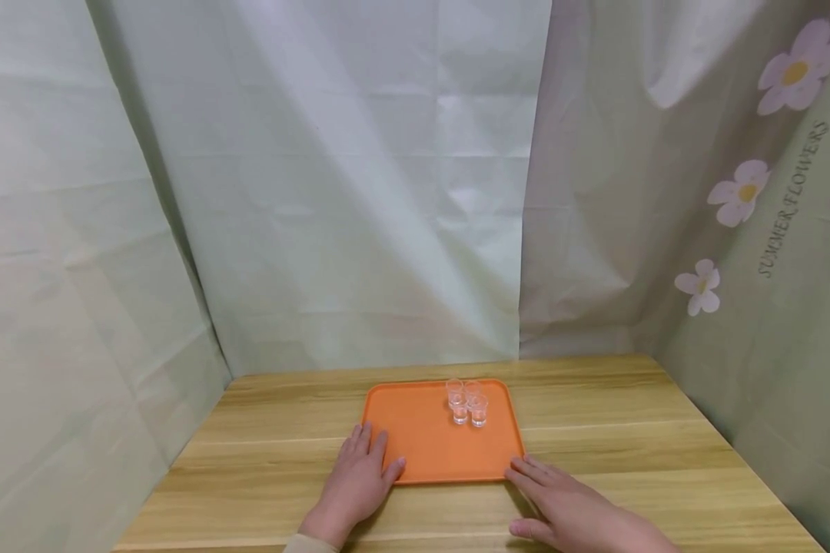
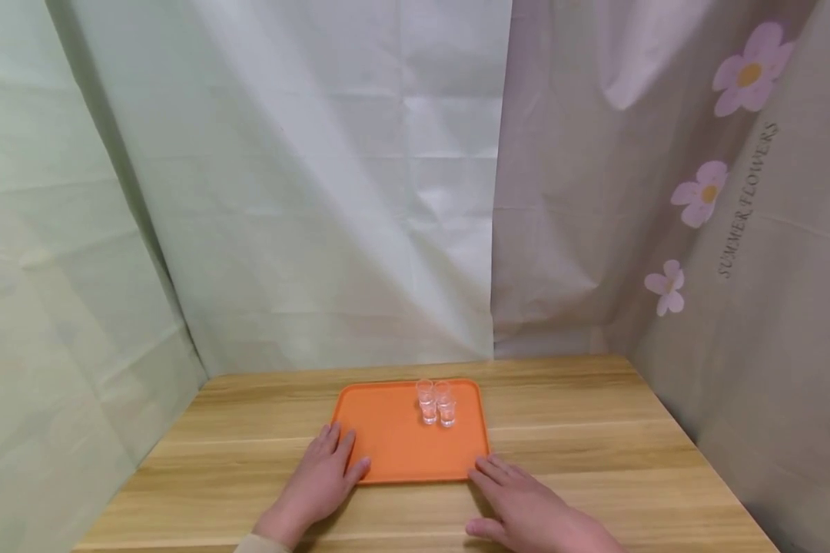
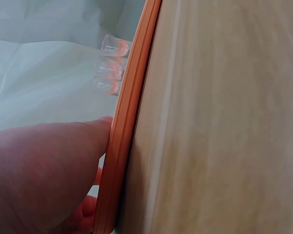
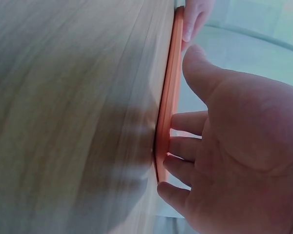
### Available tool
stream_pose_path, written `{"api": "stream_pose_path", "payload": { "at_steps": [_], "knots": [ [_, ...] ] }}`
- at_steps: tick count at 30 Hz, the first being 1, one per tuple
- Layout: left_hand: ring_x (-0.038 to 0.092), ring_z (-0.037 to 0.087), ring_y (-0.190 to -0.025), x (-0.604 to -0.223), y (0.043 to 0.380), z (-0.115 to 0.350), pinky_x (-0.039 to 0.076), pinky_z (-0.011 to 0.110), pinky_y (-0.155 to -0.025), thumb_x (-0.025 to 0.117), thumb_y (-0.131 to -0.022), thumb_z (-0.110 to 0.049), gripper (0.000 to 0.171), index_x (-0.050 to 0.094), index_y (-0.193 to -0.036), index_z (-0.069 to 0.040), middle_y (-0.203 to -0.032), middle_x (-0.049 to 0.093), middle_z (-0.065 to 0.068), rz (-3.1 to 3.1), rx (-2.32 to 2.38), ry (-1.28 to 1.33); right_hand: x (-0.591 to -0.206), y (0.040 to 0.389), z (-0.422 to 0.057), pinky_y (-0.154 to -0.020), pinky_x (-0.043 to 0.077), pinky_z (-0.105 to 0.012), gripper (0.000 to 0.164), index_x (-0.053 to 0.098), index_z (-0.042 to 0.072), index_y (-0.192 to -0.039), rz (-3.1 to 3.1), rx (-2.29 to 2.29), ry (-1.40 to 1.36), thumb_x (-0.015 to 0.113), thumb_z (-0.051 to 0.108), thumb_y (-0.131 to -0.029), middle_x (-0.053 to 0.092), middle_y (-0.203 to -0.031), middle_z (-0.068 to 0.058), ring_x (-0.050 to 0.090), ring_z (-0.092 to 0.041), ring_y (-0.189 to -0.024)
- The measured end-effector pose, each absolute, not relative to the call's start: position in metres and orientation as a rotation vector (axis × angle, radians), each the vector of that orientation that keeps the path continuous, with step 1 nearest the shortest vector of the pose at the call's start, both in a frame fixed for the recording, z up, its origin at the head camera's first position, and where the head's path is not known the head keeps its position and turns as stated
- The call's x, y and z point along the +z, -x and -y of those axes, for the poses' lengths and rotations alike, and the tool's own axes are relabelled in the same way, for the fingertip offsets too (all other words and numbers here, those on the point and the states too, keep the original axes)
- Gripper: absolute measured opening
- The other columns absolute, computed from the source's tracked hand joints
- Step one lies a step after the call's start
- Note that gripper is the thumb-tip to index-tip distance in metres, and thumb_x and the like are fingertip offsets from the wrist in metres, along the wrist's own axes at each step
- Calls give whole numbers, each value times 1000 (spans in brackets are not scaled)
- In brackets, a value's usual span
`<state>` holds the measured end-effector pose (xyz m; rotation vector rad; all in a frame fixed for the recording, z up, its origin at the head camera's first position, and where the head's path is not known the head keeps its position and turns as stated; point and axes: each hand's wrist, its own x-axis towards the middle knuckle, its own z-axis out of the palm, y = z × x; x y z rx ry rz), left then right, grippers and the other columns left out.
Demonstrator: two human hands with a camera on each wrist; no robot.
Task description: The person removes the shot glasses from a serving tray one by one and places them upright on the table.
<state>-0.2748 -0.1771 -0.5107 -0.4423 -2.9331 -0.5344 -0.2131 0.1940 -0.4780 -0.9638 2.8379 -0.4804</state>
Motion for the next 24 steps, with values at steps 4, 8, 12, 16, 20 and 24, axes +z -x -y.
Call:
{"api": "stream_pose_path", "payload": {
  "at_steps": [4,8,12,16,20,24],
  "knots": [
    [29,58,-159,-510,274,177,29,69,-129,63,-112,-45,68,58,-153,9,-166,37,41,2931,-543,434,-478,215,-194,-120,46,-62,81,53,7,-164,-2850,-474,953,59,65,-107,52,-167,-16,48,-43,-153],
    [29,58,-159,-509,274,177,29,68,-128,64,-112,-45,68,59,-152,10,-166,37,41,2925,-559,426,-477,220,-193,-117,47,-66,78,57,7,-161,-2905,-509,939,60,64,-107,57,-162,-15,53,-44,-148],
    [32,57,-158,-511,274,178,30,68,-128,66,-112,-40,65,59,-150,11,-165,39,41,2885,-581,413,-475,230,-187,-117,43,-73,75,58,5,-159,-2985,-644,868,65,58,-107,58,-160,-20,52,-52,-145],
    [36,57,-156,-514,276,181,32,69,-127,67,-111,-35,62,58,-150,12,-163,43,41,2828,-585,380,-471,244,-177,-119,41,-72,72,57,5,-160,-3059,-797,746,71,50,-106,59,-157,-24,52,-52,-146],
    [38,58,-154,-516,280,185,33,71,-125,67,-111,-33,62,57,-151,13,-163,44,38,2794,-585,338,-470,258,-168,-119,45,-67,70,56,6,-161,-3116,-877,650,74,46,-106,61,-155,-22,55,-47,-145],
    [40,59,-152,-518,282,189,33,71,-125,66,-111,-30,61,55,-151,14,-163,46,37,2769,-610,321,-471,273,-162,-120,44,-66,70,55,5,-161,-3117,-959,570,73,45,-107,59,-158,-22,54,-47,-147]
  ]
}}
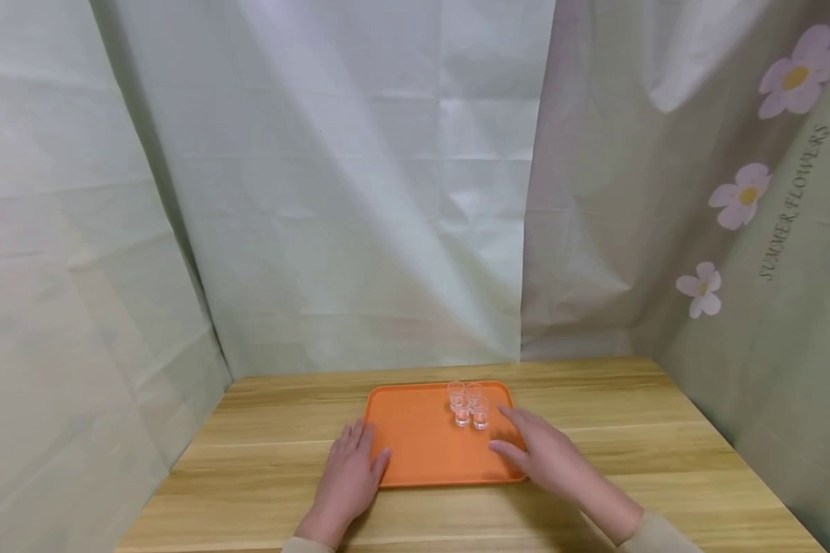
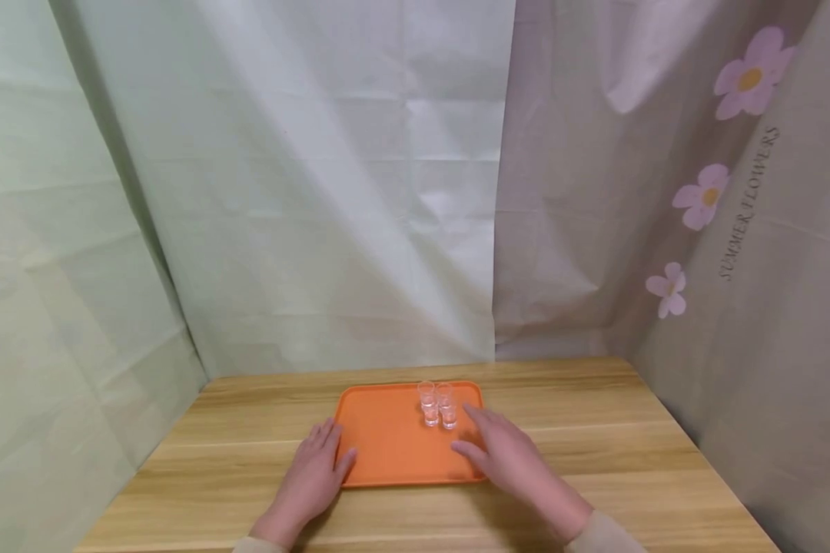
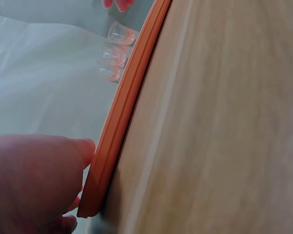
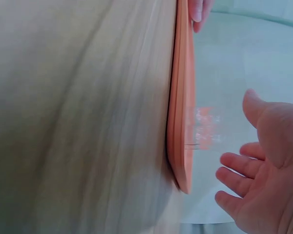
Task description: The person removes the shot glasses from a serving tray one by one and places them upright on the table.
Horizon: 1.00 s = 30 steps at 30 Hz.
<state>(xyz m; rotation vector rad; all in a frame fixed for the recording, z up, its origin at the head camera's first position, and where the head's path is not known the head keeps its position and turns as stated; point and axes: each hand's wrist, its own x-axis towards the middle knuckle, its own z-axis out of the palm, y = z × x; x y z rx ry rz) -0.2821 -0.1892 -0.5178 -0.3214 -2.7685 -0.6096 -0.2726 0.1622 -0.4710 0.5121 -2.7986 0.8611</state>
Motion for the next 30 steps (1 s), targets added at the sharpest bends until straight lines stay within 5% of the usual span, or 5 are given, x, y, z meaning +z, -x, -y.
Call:
{"api": "stream_pose_path", "payload": {
  "at_steps": [13,30],
  "knots": [
    [48,60,-145,-527,285,197,38,71,-122,62,-105,-4,51,53,-149,20,-151,55,41,2676,-625,292,-478,305,-149,-117,49,-63,62,61,-1,-154,2711,1047,-388,78,34,-105,68,-148,-18,61,-41,-140],
    [51,62,-142,-545,292,203,39,74,-118,59,-99,3,53,52,-149,20,-147,57,42,2617,-640,330,-490,325,-141,-109,56,-59,54,67,2,-146,2702,1238,-266,83,28,-102,72,-140,-14,69,-36,-128]
  ]
}}
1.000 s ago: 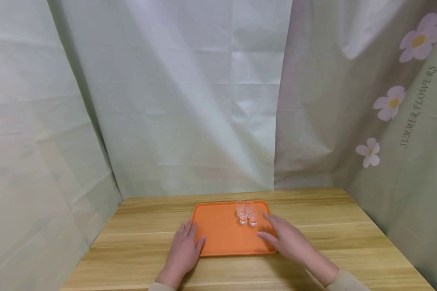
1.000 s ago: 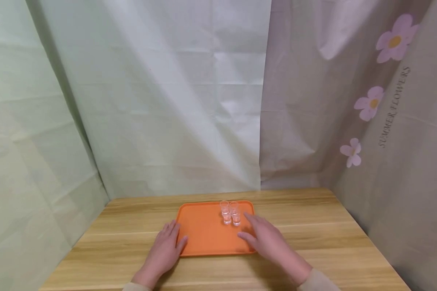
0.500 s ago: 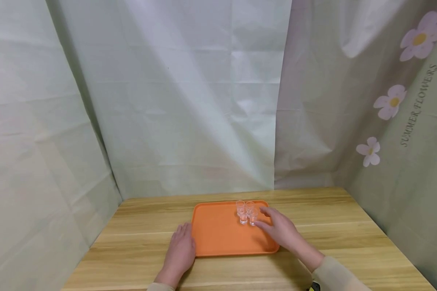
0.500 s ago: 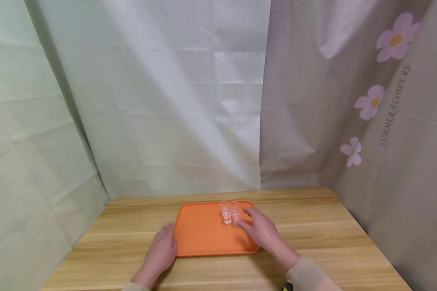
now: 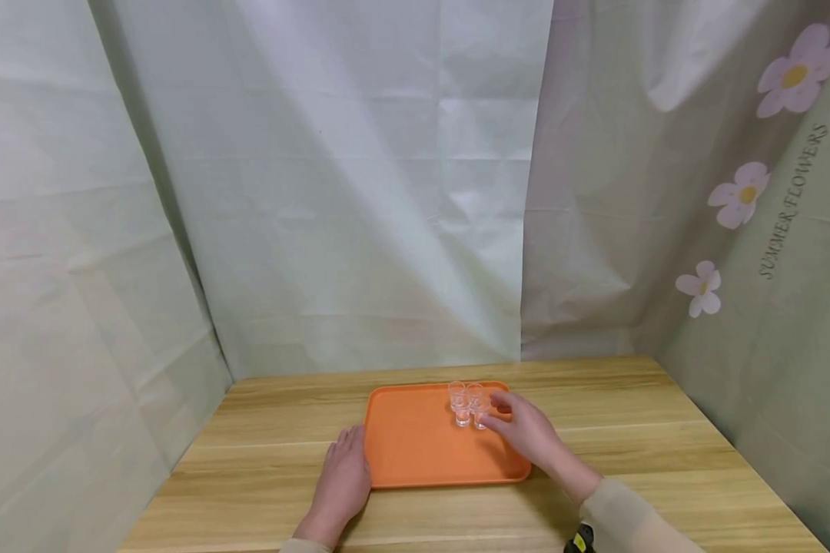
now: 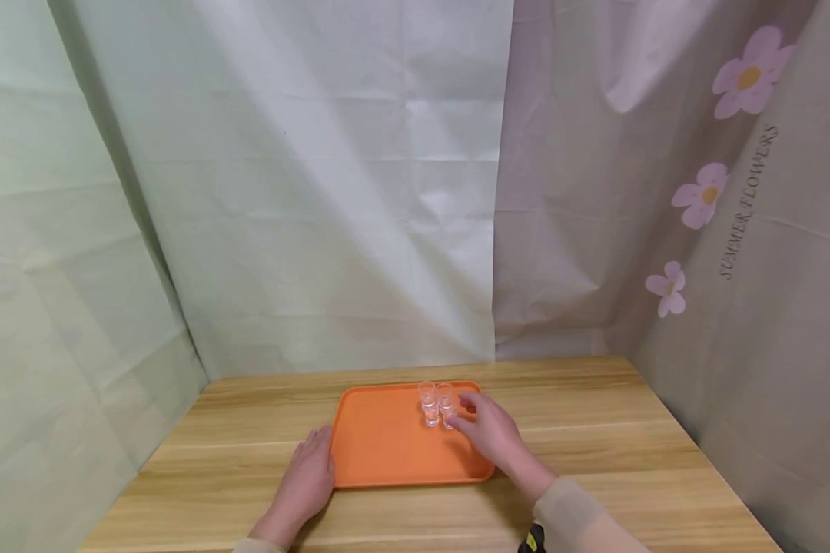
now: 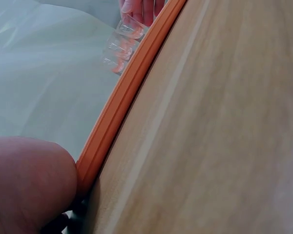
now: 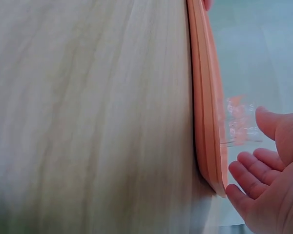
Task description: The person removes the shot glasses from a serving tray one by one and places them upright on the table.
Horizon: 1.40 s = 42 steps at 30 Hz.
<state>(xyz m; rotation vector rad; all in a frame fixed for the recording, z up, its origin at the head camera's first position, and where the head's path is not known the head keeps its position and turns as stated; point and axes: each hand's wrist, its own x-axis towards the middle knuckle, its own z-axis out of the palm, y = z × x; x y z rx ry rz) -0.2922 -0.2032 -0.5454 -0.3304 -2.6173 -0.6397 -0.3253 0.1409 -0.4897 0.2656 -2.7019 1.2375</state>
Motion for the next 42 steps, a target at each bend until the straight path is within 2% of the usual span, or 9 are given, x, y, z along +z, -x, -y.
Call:
{"api": "stream_pose_path", "payload": {
  "at_steps": [5,15,20,27,42],
  "knots": [
    [52,61,-141,-559,300,207,40,74,-118,57,-100,2,53,53,-149,19,-147,58,40,2580,-639,333,-492,331,-138,-105,58,-56,47,72,2,-137,2665,1288,-251,86,24,-99,75,-131,-13,72,-34,-121],
    [52,61,-140,-548,294,203,40,75,-116,53,-102,1,50,53,-148,20,-146,58,41,2596,-656,333,-495,340,-133,-95,61,-48,33,75,2,-120,2623,1343,-252,89,18,-95,76,-110,-5,73,-25,-105],
    [53,61,-140,-547,294,203,40,74,-117,57,-98,2,52,53,-147,20,-146,59,40,2606,-640,322,-496,340,-131,-91,60,-43,25,75,6,-114,2632,1341,-228,88,18,-96,75,-104,-1,71,-21,-101],
    [51,60,-142,-556,299,205,39,75,-119,57,-99,2,52,53,-148,20,-148,58,40,2613,-650,319,-497,340,-129,-88,59,-40,21,74,8,-109,2628,1349,-216,88,16,-96,73,-100,1,70,-18,-98],
    [54,61,-139,-565,303,207,41,75,-117,55,-99,4,50,54,-146,20,-146,59,40,2574,-628,337,-483,334,-153,-83,58,-36,21,72,8,-110,2627,1313,-189,85,21,-100,72,-101,1,69,-18,-97]
  ]
}}
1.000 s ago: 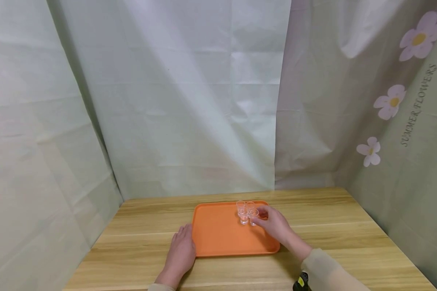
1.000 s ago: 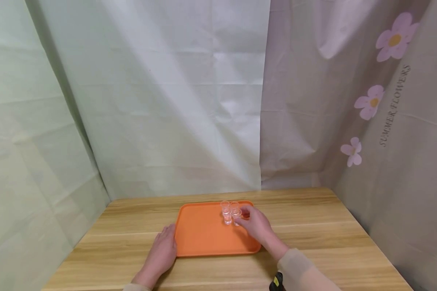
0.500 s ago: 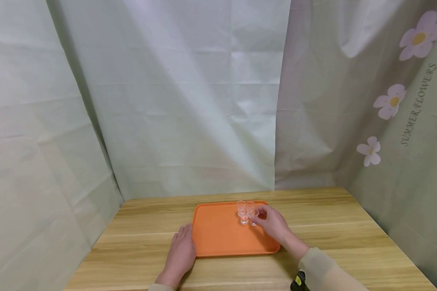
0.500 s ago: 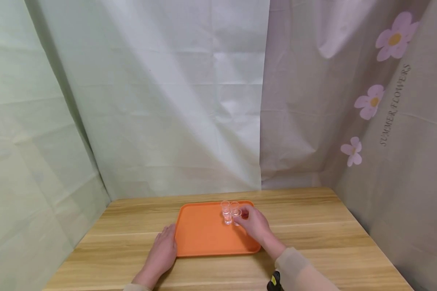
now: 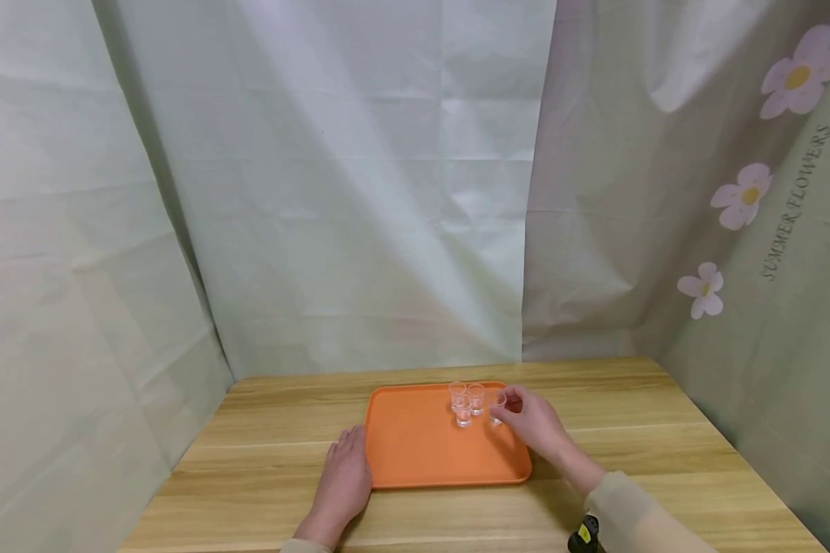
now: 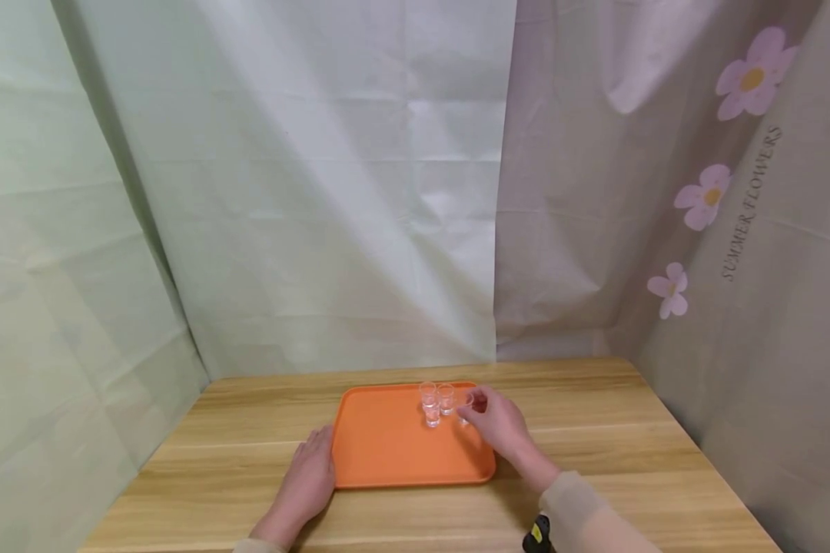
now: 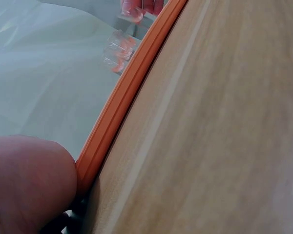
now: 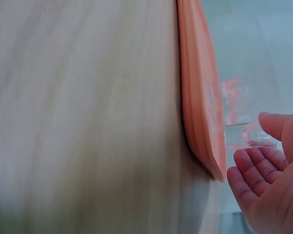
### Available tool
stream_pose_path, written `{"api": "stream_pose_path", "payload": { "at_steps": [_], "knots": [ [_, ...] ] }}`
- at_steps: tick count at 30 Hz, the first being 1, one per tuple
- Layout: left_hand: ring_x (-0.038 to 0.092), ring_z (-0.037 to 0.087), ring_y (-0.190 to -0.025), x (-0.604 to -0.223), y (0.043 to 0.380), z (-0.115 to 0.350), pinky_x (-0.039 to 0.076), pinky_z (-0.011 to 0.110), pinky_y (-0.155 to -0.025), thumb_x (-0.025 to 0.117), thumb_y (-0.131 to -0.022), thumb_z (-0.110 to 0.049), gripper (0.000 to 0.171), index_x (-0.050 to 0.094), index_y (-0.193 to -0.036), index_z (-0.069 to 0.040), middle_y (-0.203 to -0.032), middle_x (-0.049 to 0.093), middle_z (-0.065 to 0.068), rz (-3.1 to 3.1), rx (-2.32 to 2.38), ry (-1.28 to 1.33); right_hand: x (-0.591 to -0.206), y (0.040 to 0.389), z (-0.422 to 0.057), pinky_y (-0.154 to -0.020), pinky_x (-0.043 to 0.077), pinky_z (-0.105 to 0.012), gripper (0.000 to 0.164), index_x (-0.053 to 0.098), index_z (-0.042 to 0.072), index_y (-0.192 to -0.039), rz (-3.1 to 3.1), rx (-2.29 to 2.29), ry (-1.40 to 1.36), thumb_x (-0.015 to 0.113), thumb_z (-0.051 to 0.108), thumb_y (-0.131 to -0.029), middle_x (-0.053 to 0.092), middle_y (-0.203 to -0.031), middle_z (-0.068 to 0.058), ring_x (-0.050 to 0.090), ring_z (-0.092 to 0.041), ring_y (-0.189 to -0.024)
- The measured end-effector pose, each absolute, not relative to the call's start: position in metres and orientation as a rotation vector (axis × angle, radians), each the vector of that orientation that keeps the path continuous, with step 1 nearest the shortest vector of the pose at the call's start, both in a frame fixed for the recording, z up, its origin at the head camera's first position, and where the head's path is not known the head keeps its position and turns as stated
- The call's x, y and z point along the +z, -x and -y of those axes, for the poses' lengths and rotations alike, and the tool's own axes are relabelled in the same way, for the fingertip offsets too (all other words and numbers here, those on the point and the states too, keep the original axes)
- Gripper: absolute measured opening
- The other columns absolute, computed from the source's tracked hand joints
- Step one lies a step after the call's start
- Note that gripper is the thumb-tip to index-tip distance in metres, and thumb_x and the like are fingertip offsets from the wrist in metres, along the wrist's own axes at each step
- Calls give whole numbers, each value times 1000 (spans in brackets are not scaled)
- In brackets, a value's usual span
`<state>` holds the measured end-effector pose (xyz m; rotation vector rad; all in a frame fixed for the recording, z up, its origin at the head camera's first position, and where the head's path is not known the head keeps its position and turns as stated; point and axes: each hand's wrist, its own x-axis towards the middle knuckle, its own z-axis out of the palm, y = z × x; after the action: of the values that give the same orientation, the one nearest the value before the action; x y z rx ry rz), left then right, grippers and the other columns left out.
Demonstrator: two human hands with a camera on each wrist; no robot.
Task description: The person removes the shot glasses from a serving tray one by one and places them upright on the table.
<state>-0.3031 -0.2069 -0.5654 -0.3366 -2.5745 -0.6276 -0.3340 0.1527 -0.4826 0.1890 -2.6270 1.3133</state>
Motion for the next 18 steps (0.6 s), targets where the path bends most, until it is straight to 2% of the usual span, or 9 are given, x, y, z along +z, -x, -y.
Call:
{"api": "stream_pose_path", "payload": {
  "at_steps": [5,11,18],
  "knots": [
    [52,61,-141,-563,302,207,39,75,-118,55,-100,4,50,53,-147,20,-147,58,40,2590,-638,332,-476,337,-168,-85,59,-36,25,72,5,-116,2626,1327,-160,82,22,-102,74,-106,-2,70,-22,-103],
    [52,61,-141,-564,303,208,38,74,-119,54,-101,4,49,53,-147,20,-148,58,40,2602,-650,322,-470,343,-184,-89,59,-40,32,72,1,-125,2646,1294,-148,79,24,-104,74,-111,-6,70,-26,-107],
    [50,60,-143,-559,299,206,36,74,-121,52,-102,3,50,52,-149,20,-149,57,40,2609,-670,316,-470,350,-198,-93,58,-46,30,72,0,-121,2644,1237,-147,79,23,-104,74,-110,-8,71,-29,-108]
  ]
}}
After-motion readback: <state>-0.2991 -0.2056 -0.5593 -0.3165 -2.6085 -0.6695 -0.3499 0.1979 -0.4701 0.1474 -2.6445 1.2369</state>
